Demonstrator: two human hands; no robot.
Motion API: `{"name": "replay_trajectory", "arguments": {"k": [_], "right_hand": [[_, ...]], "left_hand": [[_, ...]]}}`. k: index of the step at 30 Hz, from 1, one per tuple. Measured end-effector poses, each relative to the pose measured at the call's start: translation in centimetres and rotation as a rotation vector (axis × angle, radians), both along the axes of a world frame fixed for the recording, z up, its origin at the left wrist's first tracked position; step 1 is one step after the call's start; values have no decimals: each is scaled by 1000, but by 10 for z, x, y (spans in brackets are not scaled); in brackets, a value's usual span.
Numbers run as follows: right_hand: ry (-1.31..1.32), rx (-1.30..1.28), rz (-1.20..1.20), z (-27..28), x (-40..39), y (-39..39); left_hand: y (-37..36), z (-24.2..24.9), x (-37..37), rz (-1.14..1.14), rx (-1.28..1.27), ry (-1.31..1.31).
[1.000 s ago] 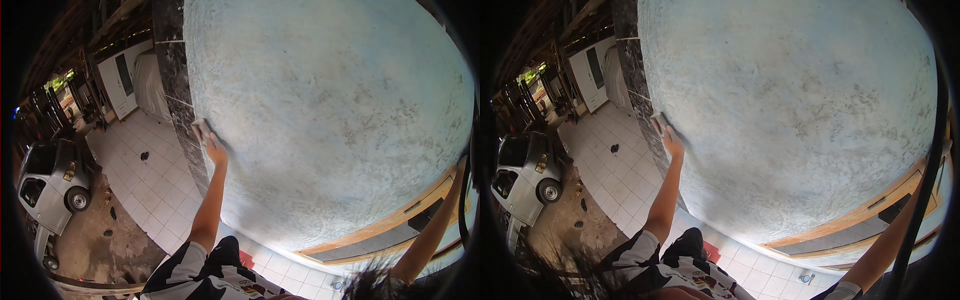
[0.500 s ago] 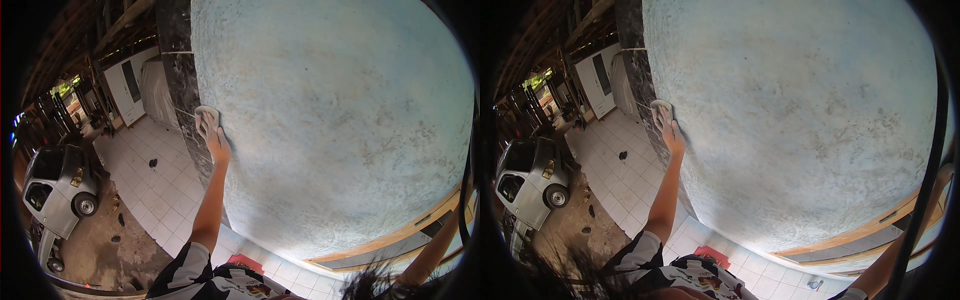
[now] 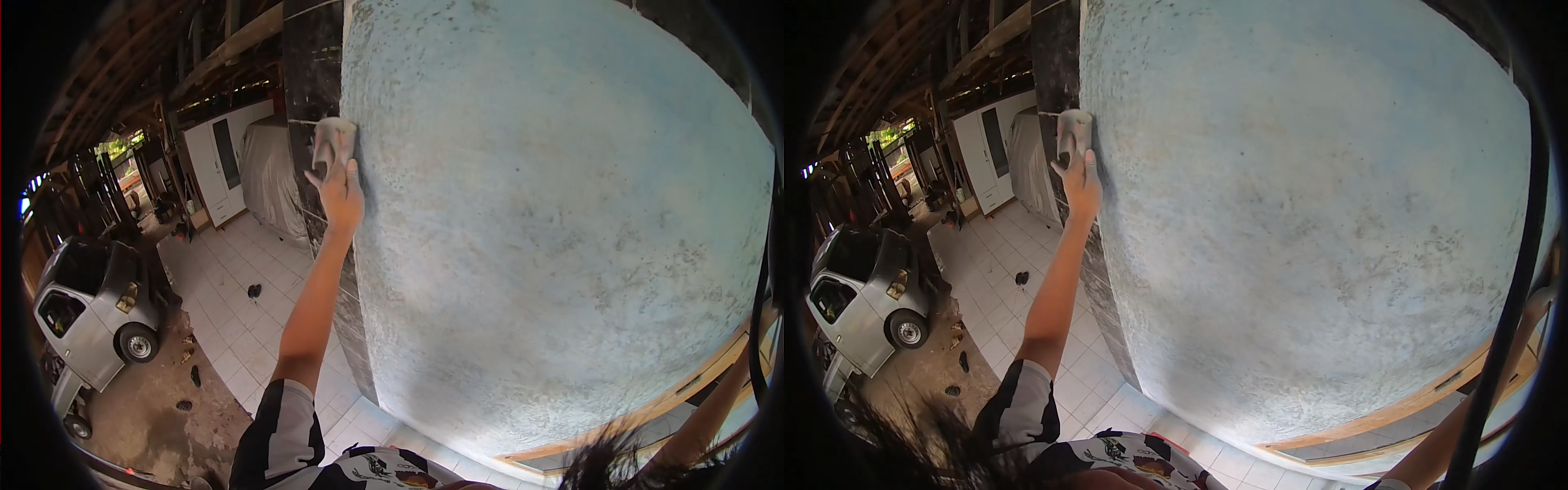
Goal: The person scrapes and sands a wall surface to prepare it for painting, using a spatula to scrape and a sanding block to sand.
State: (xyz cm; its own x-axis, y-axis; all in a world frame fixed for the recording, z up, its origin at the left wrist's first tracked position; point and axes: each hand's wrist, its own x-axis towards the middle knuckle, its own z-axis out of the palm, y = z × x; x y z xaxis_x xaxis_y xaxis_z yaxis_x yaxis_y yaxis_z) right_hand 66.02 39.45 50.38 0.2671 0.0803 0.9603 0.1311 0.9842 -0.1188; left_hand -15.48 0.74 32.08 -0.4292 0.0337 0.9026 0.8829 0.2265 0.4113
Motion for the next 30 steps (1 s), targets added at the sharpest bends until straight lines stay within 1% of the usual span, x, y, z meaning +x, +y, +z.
{"name": "replay_trajectory", "arguments": {"k": [1,2,3,4,6,7,8,10,11,12,13,14,15,16,17,18,19,20,21,22,23,24,25,27,28,29,30], "right_hand": [[10,8,-2,0,-6,-7],[20,-11,-62,-1,-10,-15],[23,-35,-119,-3,-15,-20],[20,-38,-119,-4,-11,-14],[-18,1,-99,-3,5,3],[-8,8,-102,-2,4,0],[-11,3,-123,-4,3,-3],[-36,-15,-136,9,-16,-26],[229,-338,35,30,-31,-53],[367,-499,122,28,-30,-54],[523,-646,220,27,-29,-55],[253,-323,43,9,-23,-36],[-42,-12,-126,-3,-16,-19],[-52,-17,-125,7,-17,-26],[252,-323,96,32,-24,-42],[407,-483,207,28,-25,-46],[586,-623,328,24,-26,-50],[313,-333,81,5,-30,-43],[20,-44,-151,-3,-32,-36],[14,-40,-154,1,-29,-32],[8,-19,-161,-2,-22,-31],[12,-20,-153,-7,-23,-33],[7,-15,-151,-7,-24,-33],[-5,0,-148,-2,-28,-33],[-4,8,-147,-5,-26,-33],[-9,15,-145,-7,-25,-32],[-21,13,-139,-5,-28,-31]], "left_hand": [[-2,21,-3,23,-137,277],[4,43,-19,20,-131,288],[12,65,-38,10,15,3],[17,76,-50,1,156,-289],[12,119,-23,17,91,258],[14,135,-28,-84,37,444],[17,157,-33,-86,39,454],[13,179,-34,103,41,-80],[14,184,-23,84,29,327],[11,194,-23,85,38,337],[6,209,-23,79,-55,219],[4,218,-31,75,-156,88],[11,216,-39,77,-27,2],[19,213,-50,71,111,-76],[22,214,-32,55,83,305],[23,219,-23,39,49,699],[18,222,-26,172,-103,333],[21,218,-23,170,-112,320],[25,211,-15,102,-39,306],[31,217,-11,31,54,312],[39,217,-26,29,97,655],[44,232,-31,20,98,674],[47,239,-30,-22,234,395],[43,234,-28,-61,176,346],[43,247,-33,-63,183,358],[40,260,-37,-8,236,185],[38,253,-41,27,255,82]]}}
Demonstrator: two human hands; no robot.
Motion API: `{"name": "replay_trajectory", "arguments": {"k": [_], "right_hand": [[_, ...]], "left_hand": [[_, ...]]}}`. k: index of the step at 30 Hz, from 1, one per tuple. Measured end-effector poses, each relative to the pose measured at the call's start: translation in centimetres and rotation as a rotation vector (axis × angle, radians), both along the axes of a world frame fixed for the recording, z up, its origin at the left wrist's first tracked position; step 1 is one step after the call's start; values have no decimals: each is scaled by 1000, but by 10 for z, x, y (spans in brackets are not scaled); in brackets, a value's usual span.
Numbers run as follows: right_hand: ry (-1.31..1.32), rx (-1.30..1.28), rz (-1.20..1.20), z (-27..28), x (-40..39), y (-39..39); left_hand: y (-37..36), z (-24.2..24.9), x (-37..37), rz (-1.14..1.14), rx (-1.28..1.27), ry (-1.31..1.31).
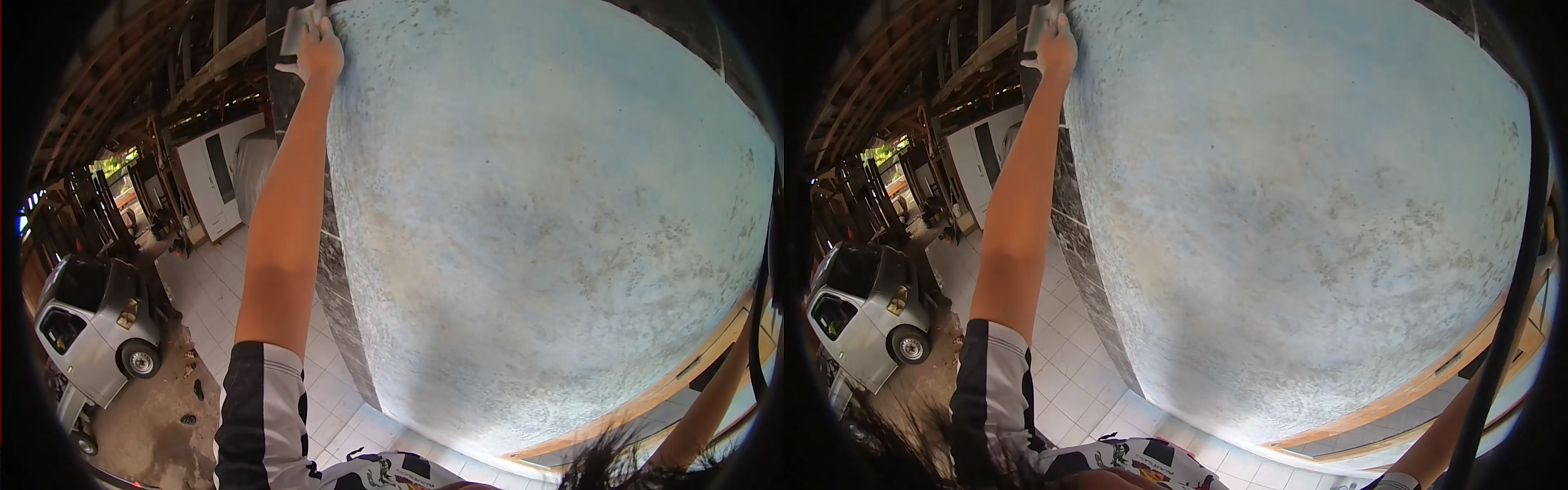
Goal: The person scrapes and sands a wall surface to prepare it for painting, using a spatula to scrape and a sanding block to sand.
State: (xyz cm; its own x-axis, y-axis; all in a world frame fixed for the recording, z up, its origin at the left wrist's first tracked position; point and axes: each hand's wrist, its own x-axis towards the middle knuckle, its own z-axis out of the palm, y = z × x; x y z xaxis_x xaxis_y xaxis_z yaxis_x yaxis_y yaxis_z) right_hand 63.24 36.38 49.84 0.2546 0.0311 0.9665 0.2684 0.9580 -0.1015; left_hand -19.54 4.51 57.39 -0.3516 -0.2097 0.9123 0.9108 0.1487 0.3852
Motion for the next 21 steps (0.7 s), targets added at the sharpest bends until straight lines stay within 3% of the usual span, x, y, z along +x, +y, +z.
{"name": "replay_trajectory", "arguments": {"k": [1,4,5,6,9,11,13,14,16,17,19,21], "right_hand": [[-7,1,1,2,-1,0],[-6,16,3,-3,2,0],[-5,19,5,-1,3,1],[-14,29,34,4,-2,1],[-26,20,52,4,3,5],[-31,33,58,-1,4,9],[-49,69,60,9,2,8],[-75,60,36,7,1,0],[-124,44,12,5,0,-2],[-114,65,14,6,1,2],[-93,89,18,6,0,2],[-6,27,9,3,-6,1]], "left_hand": [[-3,-6,-3,18,19,-107],[-3,-1,1,69,-276,187],[-2,-8,4,30,-2,57],[-7,-9,7,-15,-51,-247],[-16,-54,38,-59,-312,188],[-6,-99,36,59,-46,-427],[-6,-145,37,21,-52,319],[-4,-150,36,14,-40,342],[-12,-181,34,-102,-113,-363],[-15,-199,38,-105,-112,-371],[-22,-223,44,-18,-268,140],[-12,-256,54,-84,-188,86]]}}
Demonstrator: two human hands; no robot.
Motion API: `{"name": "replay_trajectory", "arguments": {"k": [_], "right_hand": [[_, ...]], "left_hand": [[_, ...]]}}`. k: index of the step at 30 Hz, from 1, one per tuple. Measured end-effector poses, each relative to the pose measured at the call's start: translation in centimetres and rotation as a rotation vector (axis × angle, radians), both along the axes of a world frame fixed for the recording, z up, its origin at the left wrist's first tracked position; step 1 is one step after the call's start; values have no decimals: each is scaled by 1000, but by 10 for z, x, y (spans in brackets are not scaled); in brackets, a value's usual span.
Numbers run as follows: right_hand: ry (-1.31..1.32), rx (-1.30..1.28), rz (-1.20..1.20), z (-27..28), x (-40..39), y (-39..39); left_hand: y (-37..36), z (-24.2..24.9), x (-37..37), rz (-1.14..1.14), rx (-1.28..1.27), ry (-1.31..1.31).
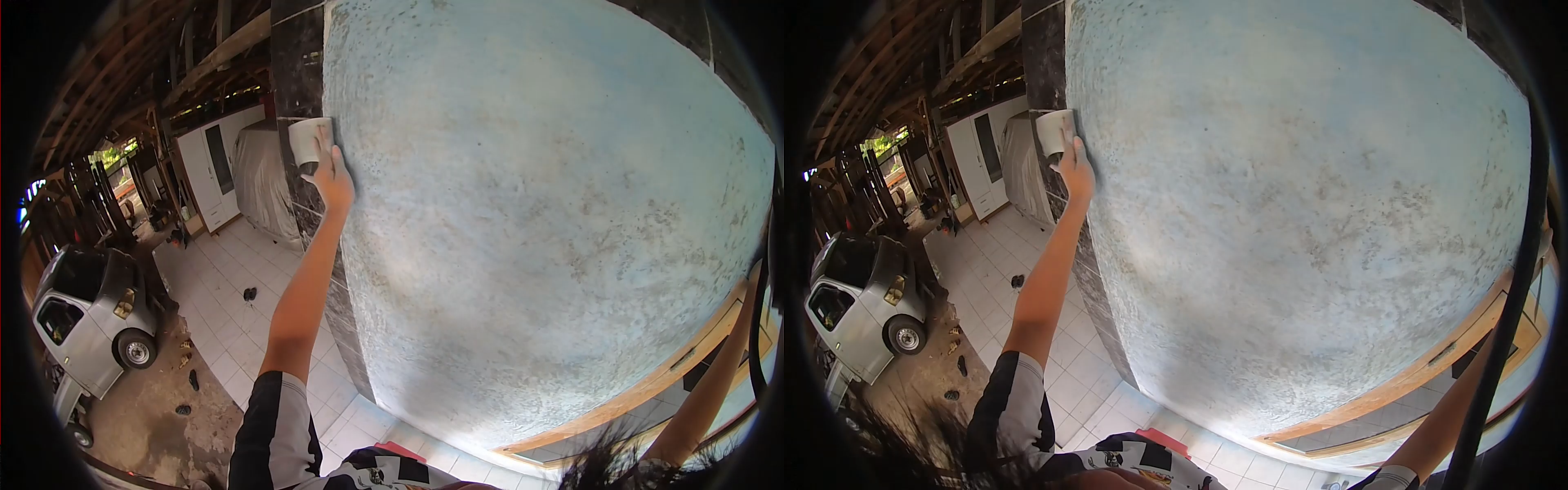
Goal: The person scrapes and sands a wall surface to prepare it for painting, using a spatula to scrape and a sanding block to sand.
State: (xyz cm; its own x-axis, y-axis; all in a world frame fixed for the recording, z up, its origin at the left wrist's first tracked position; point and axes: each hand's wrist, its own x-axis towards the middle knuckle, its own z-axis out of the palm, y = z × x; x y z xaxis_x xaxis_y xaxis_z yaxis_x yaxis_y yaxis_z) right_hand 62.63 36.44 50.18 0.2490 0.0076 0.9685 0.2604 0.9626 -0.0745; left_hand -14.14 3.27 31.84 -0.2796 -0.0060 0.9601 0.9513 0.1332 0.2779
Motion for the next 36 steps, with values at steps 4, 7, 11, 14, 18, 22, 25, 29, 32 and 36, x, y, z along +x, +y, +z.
{"name": "replay_trajectory", "arguments": {"k": [4,7,11,14,18,22,25,29,32,36], "right_hand": [[-39,15,29,1,10,11],[-38,4,6,6,3,2],[3,-78,-35,-2,-11,-21],[-6,-107,-97,11,-8,-28],[-19,-99,-23,9,8,-3],[8,-163,39,3,-20,-26],[-5,-141,56,7,0,-11],[-66,-137,-22,7,7,-10],[-58,-131,-145,4,-6,-26],[-22,-184,-79,10,-4,-20]], "left_hand": [[-1,-69,8,24,33,-188],[-3,-125,28,12,-154,-78],[7,-208,11,-94,73,-605],[5,-227,60,-197,61,-711],[41,-308,80,-105,367,-989],[9,-382,111,-408,939,-1693],[-41,-552,96,-319,663,-1802],[-153,-556,133,-105,379,-2064],[-221,-562,130,-125,313,-1896],[-243,-477,130,-137,328,-1707]]}}
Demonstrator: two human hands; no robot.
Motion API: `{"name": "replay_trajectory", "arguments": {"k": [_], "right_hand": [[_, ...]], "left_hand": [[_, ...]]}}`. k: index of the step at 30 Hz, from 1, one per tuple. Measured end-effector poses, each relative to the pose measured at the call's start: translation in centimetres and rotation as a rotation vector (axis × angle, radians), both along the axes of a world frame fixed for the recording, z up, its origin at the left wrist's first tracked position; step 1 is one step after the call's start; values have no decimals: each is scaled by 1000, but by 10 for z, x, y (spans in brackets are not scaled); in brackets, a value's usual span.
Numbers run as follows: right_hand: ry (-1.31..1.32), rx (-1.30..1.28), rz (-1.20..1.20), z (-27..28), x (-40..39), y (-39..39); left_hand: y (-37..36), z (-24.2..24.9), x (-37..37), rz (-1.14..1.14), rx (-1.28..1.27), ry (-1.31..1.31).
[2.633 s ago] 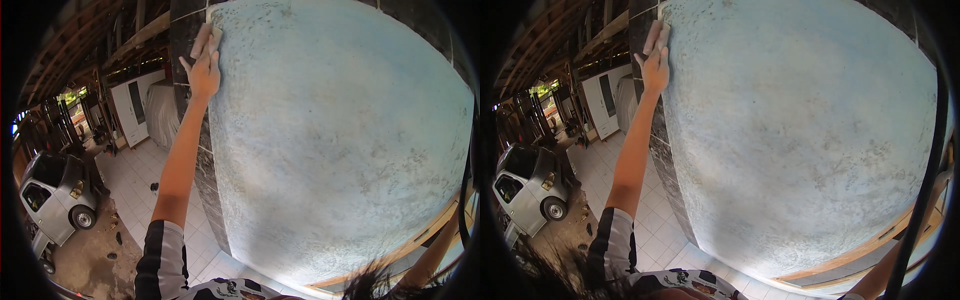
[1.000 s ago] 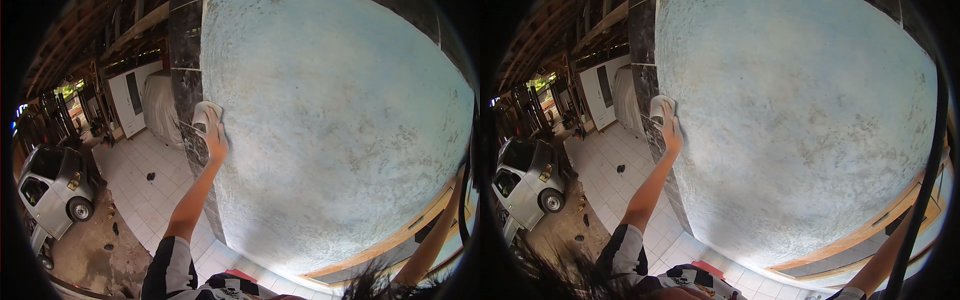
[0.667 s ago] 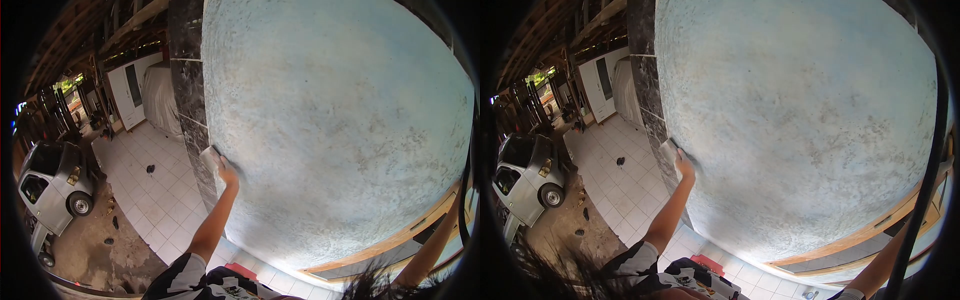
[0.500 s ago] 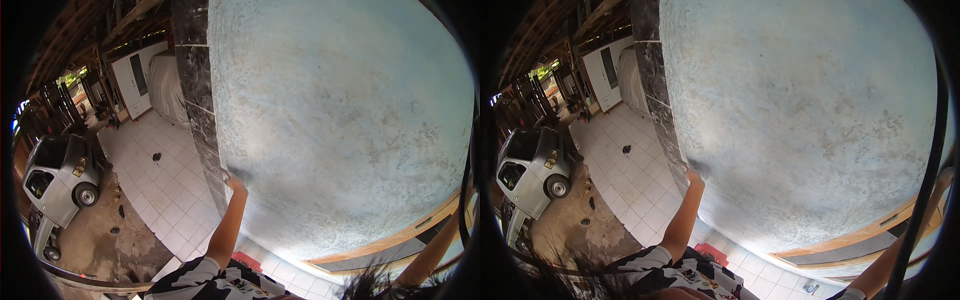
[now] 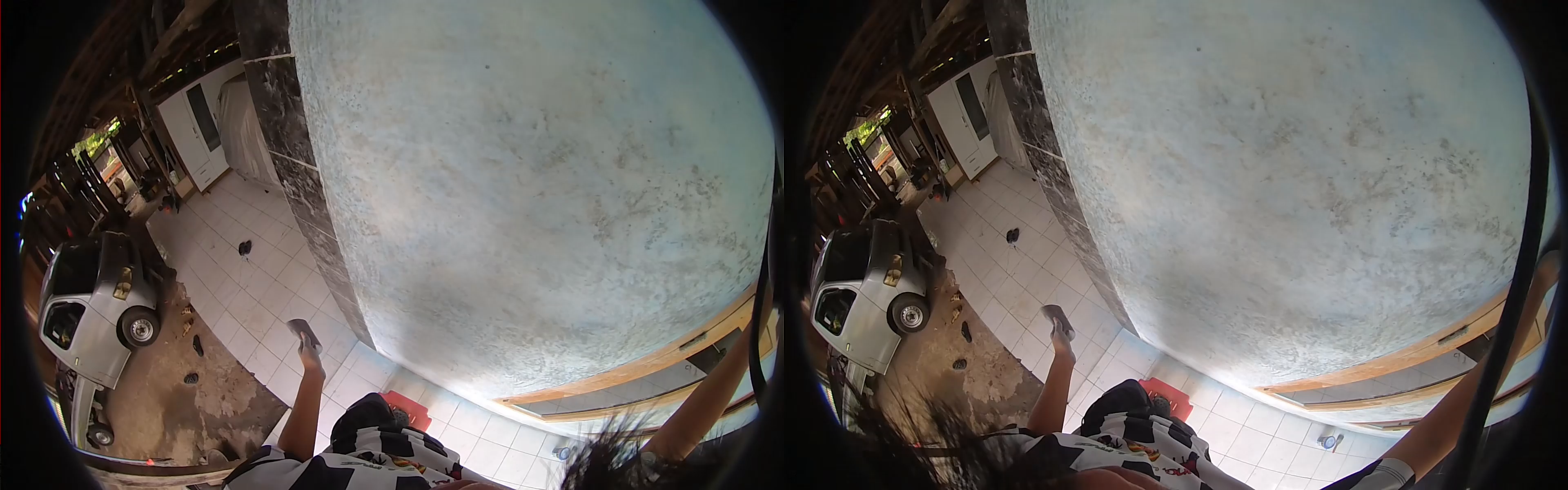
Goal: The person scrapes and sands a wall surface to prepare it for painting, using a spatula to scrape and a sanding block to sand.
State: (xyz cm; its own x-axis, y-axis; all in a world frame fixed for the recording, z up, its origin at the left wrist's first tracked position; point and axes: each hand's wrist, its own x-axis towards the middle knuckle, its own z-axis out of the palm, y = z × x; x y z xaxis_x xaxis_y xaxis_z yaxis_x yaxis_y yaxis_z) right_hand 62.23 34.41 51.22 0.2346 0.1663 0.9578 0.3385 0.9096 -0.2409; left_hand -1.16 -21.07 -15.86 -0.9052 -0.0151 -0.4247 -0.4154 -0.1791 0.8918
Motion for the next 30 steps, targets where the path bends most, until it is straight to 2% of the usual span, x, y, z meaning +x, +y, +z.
{"name": "replay_trajectory", "arguments": {"k": [2,3,5,7,9,10,11,12,13,15,16,17,18,19,20,21,22,23,24,27,29,30], "right_hand": [[-108,71,-41,2,27,23],[-97,71,-59,0,28,20],[-121,97,-36,-3,16,10],[-105,78,-57,-6,11,2],[-122,68,43,-9,9,0],[-79,58,195,-8,8,2],[-89,76,184,-8,13,8],[-129,218,-112,-10,26,14],[-162,360,-414,-10,36,10],[-70,243,-513,-55,-31,-68],[-48,186,-433,-91,-65,-94],[-22,130,-355,-126,-100,-121],[-13,-135,-92,-180,-128,-150],[-153,-266,116,-232,-150,-176],[-312,-442,376,-284,-173,-199],[-369,-809,557,-315,-211,-243],[-536,-946,690,-365,-225,-261],[-678,-1109,655,-396,-246,-288],[-721,-968,621,-460,-262,-300],[-539,-1404,660,-519,-315,-349],[-340,-1445,840,-538,-334,-366],[-221,-1462,1013,-536,-340,-371]], "left_hand": [[18,44,-4,39,25,135],[24,43,-15,22,28,145],[46,37,-40,-357,-155,491],[80,179,9,-421,-661,1220],[100,209,10,-579,-709,1274],[113,217,11,-580,-687,1270],[127,226,10,-455,-605,1370],[138,233,10,-325,-518,1465],[142,241,11,-320,-487,1468],[147,253,15,-328,-526,1459],[153,252,16,-326,-491,1463],[158,248,18,-318,-315,1461],[158,239,20,-308,-144,1451],[154,208,17,-432,-220,1405],[151,193,20,-491,-184,1392],[148,178,23,-550,-149,1376],[144,178,33,-590,-56,1286],[139,178,42,-621,36,1193],[135,176,47,-657,57,1133],[123,153,55,-802,-55,943],[116,109,46,-851,-62,811],[113,110,48,-851,-60,814]]}}
